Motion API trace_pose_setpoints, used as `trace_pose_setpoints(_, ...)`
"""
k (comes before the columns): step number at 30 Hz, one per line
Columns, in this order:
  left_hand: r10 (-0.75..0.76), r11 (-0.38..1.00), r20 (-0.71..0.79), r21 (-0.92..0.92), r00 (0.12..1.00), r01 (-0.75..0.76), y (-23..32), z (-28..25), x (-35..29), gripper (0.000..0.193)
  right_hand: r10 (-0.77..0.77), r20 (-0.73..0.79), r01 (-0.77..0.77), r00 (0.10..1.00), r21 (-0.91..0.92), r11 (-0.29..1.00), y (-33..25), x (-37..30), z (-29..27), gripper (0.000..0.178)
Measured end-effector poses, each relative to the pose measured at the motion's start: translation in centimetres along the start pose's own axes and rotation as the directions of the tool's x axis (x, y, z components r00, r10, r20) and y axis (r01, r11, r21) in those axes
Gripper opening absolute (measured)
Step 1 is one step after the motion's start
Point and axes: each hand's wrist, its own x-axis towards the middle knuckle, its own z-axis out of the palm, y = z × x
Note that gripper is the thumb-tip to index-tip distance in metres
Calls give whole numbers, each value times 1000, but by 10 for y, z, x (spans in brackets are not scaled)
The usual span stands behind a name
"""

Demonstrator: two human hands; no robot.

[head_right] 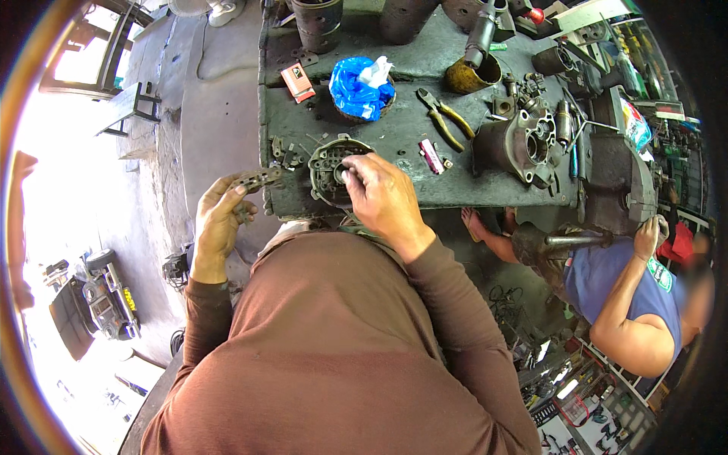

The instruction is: The person assembles small mechanical components into a housing, using a screwdriver to adjust internal parts. They handle the housing and small metal pieces, then use a screwdriver to tighten or align components inside.

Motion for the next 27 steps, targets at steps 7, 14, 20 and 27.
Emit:
trace_pose_setpoints(7,-59,956,311,291,949,-36,17,81,18,52,-14,86,20,996,-68,997,-19,-13,-24,59)
trace_pose_setpoints(14,7,951,321,289,947,-105,28,98,23,61,211,-139,-224,967,-83,971,1,-23,-30,36)
trace_pose_setpoints(20,80,936,81,337,993,-103,27,32,36,59,250,-280,-290,927,-112,950,15,-23,-8,38)
trace_pose_setpoints(27,64,837,245,514,967,-186,-17,29,15,44,113,-268,-173,957,-213,962,31,-28,11,35)
